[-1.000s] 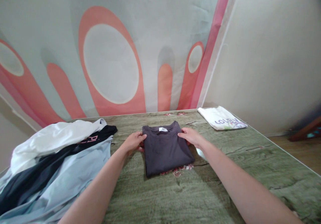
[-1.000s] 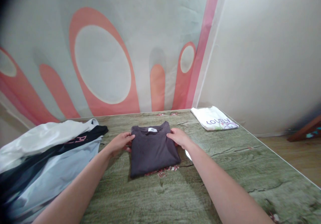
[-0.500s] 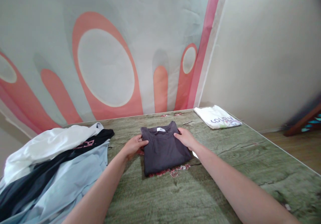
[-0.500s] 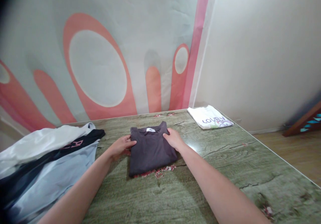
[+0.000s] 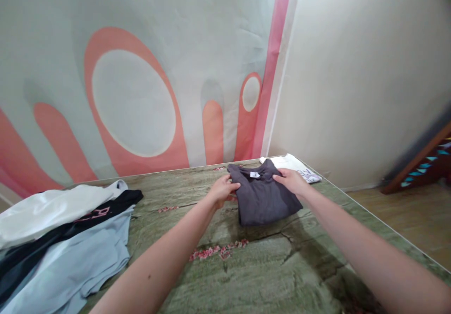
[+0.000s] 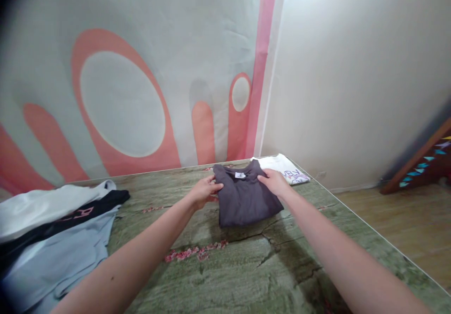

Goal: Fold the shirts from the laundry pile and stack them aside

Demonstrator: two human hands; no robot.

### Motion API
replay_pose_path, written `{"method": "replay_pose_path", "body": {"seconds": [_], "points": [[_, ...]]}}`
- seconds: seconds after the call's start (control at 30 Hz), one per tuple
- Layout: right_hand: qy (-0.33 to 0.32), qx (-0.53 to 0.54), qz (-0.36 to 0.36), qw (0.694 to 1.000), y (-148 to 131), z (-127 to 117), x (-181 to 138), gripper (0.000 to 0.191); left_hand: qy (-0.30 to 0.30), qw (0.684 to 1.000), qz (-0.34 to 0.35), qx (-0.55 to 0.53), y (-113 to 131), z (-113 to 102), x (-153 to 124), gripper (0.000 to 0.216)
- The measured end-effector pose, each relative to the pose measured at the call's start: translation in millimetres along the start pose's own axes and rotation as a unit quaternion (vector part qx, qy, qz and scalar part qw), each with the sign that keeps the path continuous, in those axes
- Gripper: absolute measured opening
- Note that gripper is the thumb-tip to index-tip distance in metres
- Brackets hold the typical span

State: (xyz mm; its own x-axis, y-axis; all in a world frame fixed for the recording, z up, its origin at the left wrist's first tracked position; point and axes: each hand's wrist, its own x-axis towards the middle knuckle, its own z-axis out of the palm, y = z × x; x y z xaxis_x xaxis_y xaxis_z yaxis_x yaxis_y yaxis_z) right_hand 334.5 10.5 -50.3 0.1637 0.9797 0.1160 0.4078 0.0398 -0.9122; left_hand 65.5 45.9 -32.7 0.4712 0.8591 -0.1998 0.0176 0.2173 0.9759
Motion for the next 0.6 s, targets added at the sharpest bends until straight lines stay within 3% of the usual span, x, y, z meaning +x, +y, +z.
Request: {"method": "replay_pose_path", "body": {"seconds": [0.17, 0.33, 0.47, 0.6], "points": [[0.027, 0.038, 0.054, 0.997, 34.5, -79.5, 19.7, 0.026, -0.036, 0.999, -0.006, -0.032, -2.6, 66.3, 50.5, 0.035], [0.057, -0.017, 0.072, 0.996, 53.1, -131.2, 56.7, 0.019, -0.035, 0.998, -0.015, -0.058, 1.6, 116.0, 102.5, 0.036], [0.12, -0.065, 0.065, 0.988, 58.9, -153.0, 101.3, 0.027, -0.028, 0.996, -0.002, -0.081, 9.9, 137.4, 139.3, 0.052], [0.171, -0.112, 0.086, 0.975, 89.9, -149.3, 122.4, 0.038, -0.05, 0.995, -0.026, -0.081, -10.7, 143.0, 146.9, 0.074]]}}
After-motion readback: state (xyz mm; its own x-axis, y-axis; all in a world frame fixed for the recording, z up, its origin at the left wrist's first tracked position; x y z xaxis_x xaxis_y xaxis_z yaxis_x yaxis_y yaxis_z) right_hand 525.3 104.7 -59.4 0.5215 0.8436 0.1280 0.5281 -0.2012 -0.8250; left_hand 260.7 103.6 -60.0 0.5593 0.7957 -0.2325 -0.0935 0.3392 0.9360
